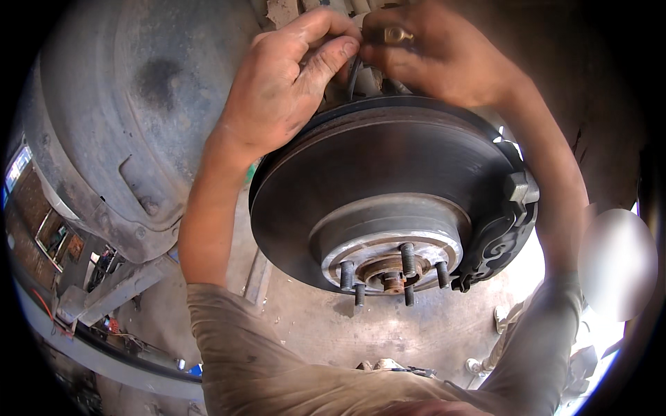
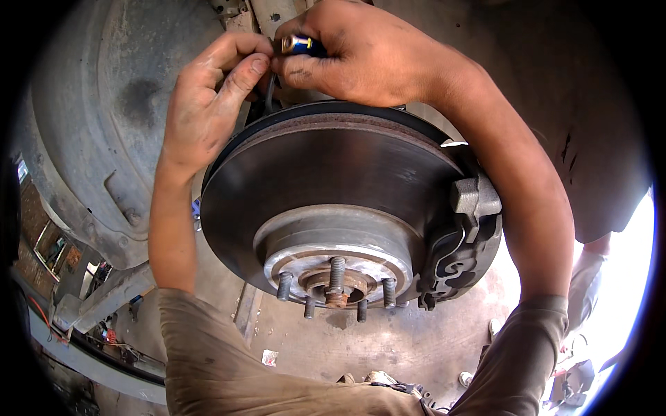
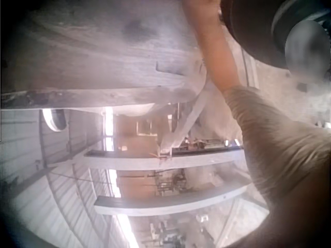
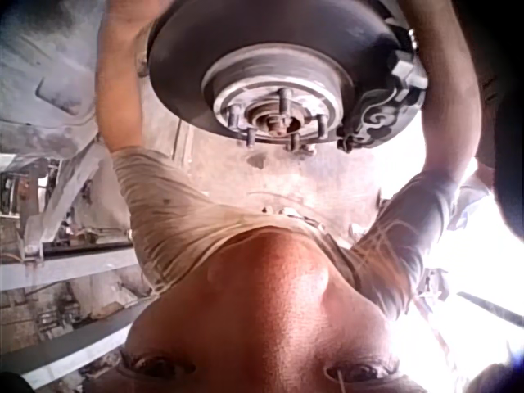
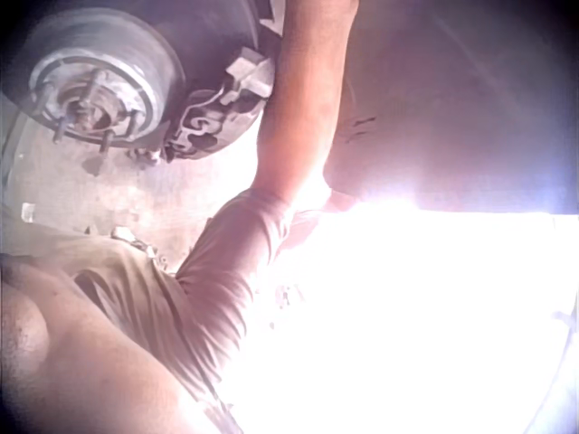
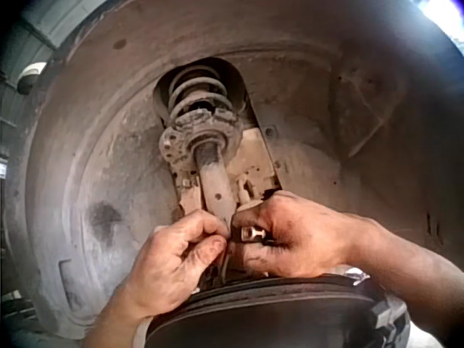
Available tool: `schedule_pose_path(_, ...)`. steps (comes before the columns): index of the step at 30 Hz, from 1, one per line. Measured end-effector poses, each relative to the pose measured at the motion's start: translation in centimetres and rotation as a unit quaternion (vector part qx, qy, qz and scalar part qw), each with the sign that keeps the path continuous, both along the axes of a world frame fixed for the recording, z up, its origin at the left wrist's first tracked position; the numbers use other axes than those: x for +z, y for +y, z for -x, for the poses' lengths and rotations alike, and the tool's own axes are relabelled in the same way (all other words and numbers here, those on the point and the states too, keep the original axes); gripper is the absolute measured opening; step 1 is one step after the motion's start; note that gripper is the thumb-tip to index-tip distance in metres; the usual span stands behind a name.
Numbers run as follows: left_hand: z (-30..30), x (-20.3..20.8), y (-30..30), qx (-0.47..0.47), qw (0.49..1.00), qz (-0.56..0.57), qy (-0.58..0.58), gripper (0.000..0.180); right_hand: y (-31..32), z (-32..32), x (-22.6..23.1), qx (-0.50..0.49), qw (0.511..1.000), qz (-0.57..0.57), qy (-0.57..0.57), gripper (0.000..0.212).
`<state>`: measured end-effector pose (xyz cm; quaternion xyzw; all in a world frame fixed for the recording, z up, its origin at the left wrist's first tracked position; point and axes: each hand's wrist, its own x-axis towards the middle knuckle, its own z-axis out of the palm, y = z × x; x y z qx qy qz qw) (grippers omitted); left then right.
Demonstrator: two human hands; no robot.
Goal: The person uses a utility knife to scrape and clean a small metal component near the brake rotor. They then use a lighter to heat the component and a small tool to adjust or remove parts of the brake assembly. The task involves precise manipulation of small parts within the brake system.
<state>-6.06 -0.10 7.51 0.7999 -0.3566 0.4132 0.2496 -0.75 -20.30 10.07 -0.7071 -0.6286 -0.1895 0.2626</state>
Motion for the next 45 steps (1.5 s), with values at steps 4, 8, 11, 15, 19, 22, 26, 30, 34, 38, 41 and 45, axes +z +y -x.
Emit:
schedule_pose_path(4,0.2,0.3,-0.6,-0.048,0.999,-0.017,0.008,0.017,1.0,-2.7,-1.6,0.155,0.984,-0.087,0.019,0.017)
schedule_pose_path(8,0.7,2.0,-0.3,0.077,0.98,-0.173,-0.063,0.027,0.9,-0.1,-1.7,0.135,0.957,-0.12,0.228,0.015)
schedule_pose_path(11,-0.5,2.2,0.3,0.018,0.973,-0.198,-0.115,0.033,1.4,-2.8,-2.8,0.217,0.927,-0.151,0.266,0.015)
schedule_pose_path(15,-0.8,1.7,0.5,-0.052,0.977,-0.179,-0.103,0.029,0.5,-0.9,-2.6,0.095,0.942,-0.165,0.276,0.015)
schedule_pose_path(19,-2.4,1.6,0.9,-0.13,0.969,-0.157,-0.142,0.023,1.5,0.1,-2.7,0.183,0.881,-0.177,0.399,0.024)
schedule_pose_path(22,-3.0,1.2,0.7,-0.169,0.98,-0.09,-0.061,0.016,1.2,0.0,-2.5,0.199,0.863,-0.176,0.43,0.021)
schedule_pose_path(26,-5.0,-0.1,0.4,-0.238,0.969,-0.015,-0.063,0.017,1.4,0.0,-2.7,0.167,0.846,-0.205,0.462,0.019)
schedule_pose_path(30,-5.3,0.0,0.3,-0.27,0.959,-0.026,-0.08,0.017,1.1,-0.3,-2.5,0.195,0.827,-0.182,0.494,0.018)
schedule_pose_path(34,-5.6,-0.3,0.7,-0.273,0.96,-0.026,-0.056,0.018,1.1,-0.3,-2.5,0.191,0.815,-0.185,0.515,0.017)
schedule_pose_path(38,-5.6,-0.3,0.7,-0.272,0.96,-0.023,-0.061,0.018,1.1,-0.6,-2.5,0.208,0.813,-0.177,0.514,0.016)
schedule_pose_path(41,-5.5,-0.3,0.7,-0.267,0.961,-0.031,-0.067,0.019,1.1,-0.8,-2.6,0.225,0.793,-0.176,0.539,0.017)
schedule_pose_path(45,-5.0,0.0,0.9,-0.259,0.964,-0.05,-0.046,0.022,1.2,-0.9,-2.5,0.228,0.79,-0.166,0.544,0.017)
